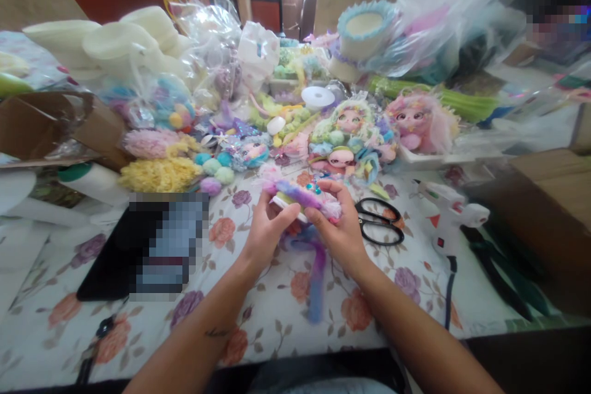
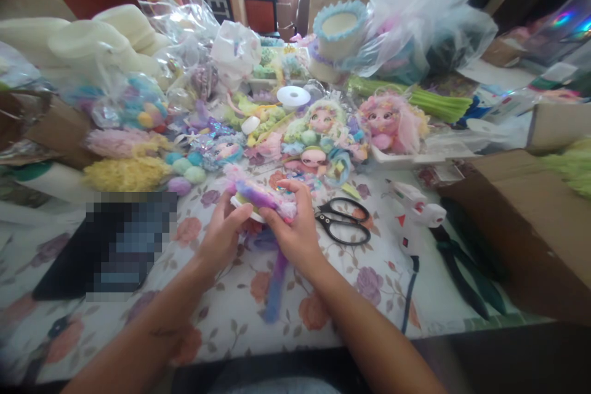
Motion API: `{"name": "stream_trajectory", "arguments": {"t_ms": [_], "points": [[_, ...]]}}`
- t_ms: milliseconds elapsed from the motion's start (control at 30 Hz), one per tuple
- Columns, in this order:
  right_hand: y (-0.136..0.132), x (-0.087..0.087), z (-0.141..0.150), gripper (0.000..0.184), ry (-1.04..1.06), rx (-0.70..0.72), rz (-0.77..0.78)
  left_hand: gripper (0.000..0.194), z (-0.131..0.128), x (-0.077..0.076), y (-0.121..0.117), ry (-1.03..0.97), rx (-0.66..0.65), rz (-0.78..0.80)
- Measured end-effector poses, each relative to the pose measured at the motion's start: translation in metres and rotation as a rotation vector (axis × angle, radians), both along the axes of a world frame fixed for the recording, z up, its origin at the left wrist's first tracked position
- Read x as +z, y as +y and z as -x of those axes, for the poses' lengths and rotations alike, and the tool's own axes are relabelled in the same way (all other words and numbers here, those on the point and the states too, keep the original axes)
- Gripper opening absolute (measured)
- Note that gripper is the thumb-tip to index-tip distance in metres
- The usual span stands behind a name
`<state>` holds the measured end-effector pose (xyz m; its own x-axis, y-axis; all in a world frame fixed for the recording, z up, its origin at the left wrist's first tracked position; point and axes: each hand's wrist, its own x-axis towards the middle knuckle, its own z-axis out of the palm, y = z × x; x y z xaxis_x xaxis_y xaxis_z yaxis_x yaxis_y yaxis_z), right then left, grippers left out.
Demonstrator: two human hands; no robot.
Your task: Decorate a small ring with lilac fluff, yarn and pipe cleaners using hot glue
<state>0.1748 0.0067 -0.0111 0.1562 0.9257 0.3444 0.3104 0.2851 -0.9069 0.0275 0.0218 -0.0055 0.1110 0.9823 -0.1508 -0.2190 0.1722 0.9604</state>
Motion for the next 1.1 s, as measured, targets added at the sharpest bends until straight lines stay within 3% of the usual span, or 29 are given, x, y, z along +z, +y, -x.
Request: {"name": "stream_trajectory", "arguments": {"t_ms": [267, 467, 733, 833, 933, 1000, 1100], "points": [[0.003, -0.004, 0.0, 0.043, 0.073, 0.017, 0.049, 0.046, 0.0, -0.003, 0.0, 0.005, -0.013, -0.006], [-0.001, 0.0, 0.002, 0.05, 0.149, -0.069, 0.132, 0.047, -0.002, -0.006, 0.001, -0.055, -0.061, 0.088], [0.001, 0.0, -0.002, 0.039, 0.318, -0.096, 0.014, 0.044, 0.001, -0.005, 0.006, -0.092, -0.043, 0.163], [-0.004, 0.003, -0.005, 0.024, 0.062, -0.189, -0.258, 0.043, 0.0, -0.005, 0.007, -0.131, -0.03, 0.195], [-0.011, 0.006, -0.006, 0.026, -0.341, -0.181, -0.536, 0.043, 0.0, -0.004, 0.008, -0.213, -0.043, 0.231], [-0.013, 0.007, -0.005, 0.031, -0.517, -0.115, -0.604, 0.043, 0.001, -0.003, 0.008, -0.262, -0.065, 0.253], [-0.011, 0.005, -0.002, 0.035, -0.653, -0.055, -0.571, 0.042, 0.002, -0.003, 0.008, -0.308, -0.078, 0.268]]}}
